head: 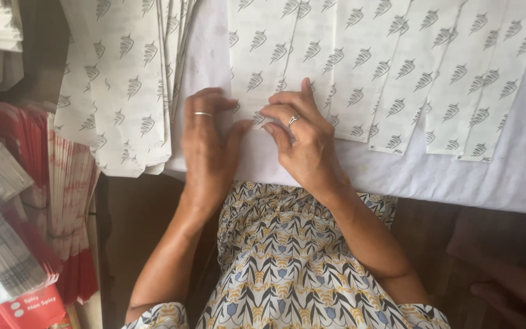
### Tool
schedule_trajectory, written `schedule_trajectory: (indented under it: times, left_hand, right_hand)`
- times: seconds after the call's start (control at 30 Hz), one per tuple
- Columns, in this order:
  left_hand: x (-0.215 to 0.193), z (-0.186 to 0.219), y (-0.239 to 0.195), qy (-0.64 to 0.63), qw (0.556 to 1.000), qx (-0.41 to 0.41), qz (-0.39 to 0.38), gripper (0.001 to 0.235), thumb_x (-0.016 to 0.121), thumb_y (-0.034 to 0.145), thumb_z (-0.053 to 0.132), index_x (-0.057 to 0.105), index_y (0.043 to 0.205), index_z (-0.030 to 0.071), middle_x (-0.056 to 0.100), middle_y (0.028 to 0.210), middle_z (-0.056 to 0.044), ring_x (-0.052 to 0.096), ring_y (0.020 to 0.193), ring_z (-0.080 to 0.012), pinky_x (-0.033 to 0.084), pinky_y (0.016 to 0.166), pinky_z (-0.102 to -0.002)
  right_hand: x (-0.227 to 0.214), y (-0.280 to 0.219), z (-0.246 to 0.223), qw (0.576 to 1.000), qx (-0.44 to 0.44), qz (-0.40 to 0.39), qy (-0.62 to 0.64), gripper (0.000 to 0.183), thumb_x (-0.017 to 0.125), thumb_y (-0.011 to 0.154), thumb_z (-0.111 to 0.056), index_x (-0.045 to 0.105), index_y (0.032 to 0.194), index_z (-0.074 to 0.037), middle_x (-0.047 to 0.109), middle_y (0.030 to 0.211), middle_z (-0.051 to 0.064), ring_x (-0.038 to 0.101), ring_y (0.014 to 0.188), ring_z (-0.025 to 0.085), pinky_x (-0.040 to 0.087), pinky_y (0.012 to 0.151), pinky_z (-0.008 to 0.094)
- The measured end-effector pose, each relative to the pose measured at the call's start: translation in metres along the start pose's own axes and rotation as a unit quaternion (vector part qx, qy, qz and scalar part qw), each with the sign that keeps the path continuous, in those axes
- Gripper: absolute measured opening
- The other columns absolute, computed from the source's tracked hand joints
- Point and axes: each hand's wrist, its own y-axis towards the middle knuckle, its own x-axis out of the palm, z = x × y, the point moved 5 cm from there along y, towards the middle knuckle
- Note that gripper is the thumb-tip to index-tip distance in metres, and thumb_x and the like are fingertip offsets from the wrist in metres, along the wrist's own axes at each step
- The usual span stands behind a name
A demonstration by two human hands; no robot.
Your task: Applying glue to printed paper strips and stacking them together at a workstation
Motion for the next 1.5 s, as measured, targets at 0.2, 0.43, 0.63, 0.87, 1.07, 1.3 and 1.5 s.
schedule_trajectory:
  times: [0.2,0.43,0.63,0.87,1.07,1.3,1.5]
  left_hand:
    - [-0.008,0.002,0.0,-0.007,1.0,0.015,-0.006,0.033,0.072,0.089,-0.012,0.051,0.111,0.002,0.055,0.109,-0.016,0.072,0.101,-0.04,0.057,0.091,-0.049]
    - [-0.006,0.004,-0.001,-0.001,0.999,0.033,-0.005,0.031,0.071,0.09,-0.013,0.052,0.11,0.001,0.057,0.109,-0.016,0.072,0.1,-0.0389,0.057,0.092,-0.048]
    - [0.002,0.009,-0.014,0.046,0.996,0.079,0.014,0.029,0.059,0.097,-0.017,0.047,0.12,-0.003,0.059,0.105,-0.017,0.07,0.104,-0.0432,0.056,0.093,-0.053]
    - [0.046,-0.004,-0.079,0.124,0.92,0.373,-0.011,0.049,0.076,0.088,0.019,0.061,0.13,0.0,0.064,0.13,-0.02,0.062,0.123,-0.0427,0.04,0.108,-0.063]
    - [0.039,-0.001,-0.079,0.22,0.886,0.406,-0.03,0.048,0.086,0.088,0.039,0.07,0.129,0.019,0.062,0.142,-0.006,0.057,0.131,-0.0347,0.017,0.119,-0.059]
    - [0.025,-0.001,-0.079,0.285,0.87,0.397,-0.056,0.037,0.087,0.097,0.023,0.071,0.13,0.025,0.06,0.141,-0.006,0.058,0.131,-0.0333,0.023,0.116,-0.055]
    - [0.015,-0.007,-0.078,0.264,0.872,0.409,-0.055,0.031,0.088,0.093,0.014,0.074,0.12,0.02,0.067,0.136,-0.009,0.061,0.127,-0.0335,0.028,0.112,-0.051]
  right_hand:
    - [0.001,0.006,-0.002,1.0,-0.014,0.014,-0.011,0.024,0.084,0.081,0.006,0.071,0.1,-0.003,0.065,0.1,0.012,0.072,0.1,0.035,0.025,0.122,0.057]
    - [0.003,0.0,0.005,1.0,0.006,-0.005,-0.009,0.024,0.08,0.084,0.003,0.069,0.104,-0.003,0.064,0.107,0.01,0.069,0.11,0.037,0.024,0.125,0.056]
    - [-0.014,-0.017,-0.004,1.0,-0.011,0.023,0.009,0.028,0.07,0.087,0.016,0.069,0.11,0.0,0.067,0.112,0.016,0.07,0.109,0.04,0.026,0.123,0.059]
    - [-0.054,-0.103,0.019,0.966,-0.13,0.043,-0.22,0.041,0.083,0.084,-0.028,0.072,0.122,-0.018,0.063,0.14,0.008,0.059,0.128,0.035,0.007,0.121,0.071]
    - [-0.082,-0.144,0.046,0.927,-0.139,0.088,-0.336,0.048,0.084,0.094,-0.039,0.063,0.137,-0.038,0.058,0.149,-0.007,0.043,0.147,0.035,-0.011,0.12,0.071]
    - [-0.119,-0.178,0.071,0.912,-0.147,0.145,-0.354,0.038,0.074,0.102,-0.013,0.069,0.131,-0.037,0.054,0.15,-0.006,0.039,0.149,0.031,-0.008,0.126,0.064]
    - [-0.167,-0.212,0.089,0.898,-0.121,0.184,-0.381,0.019,0.082,0.094,-0.023,0.078,0.113,-0.028,0.072,0.124,-0.004,0.055,0.128,0.03,0.011,0.125,0.065]
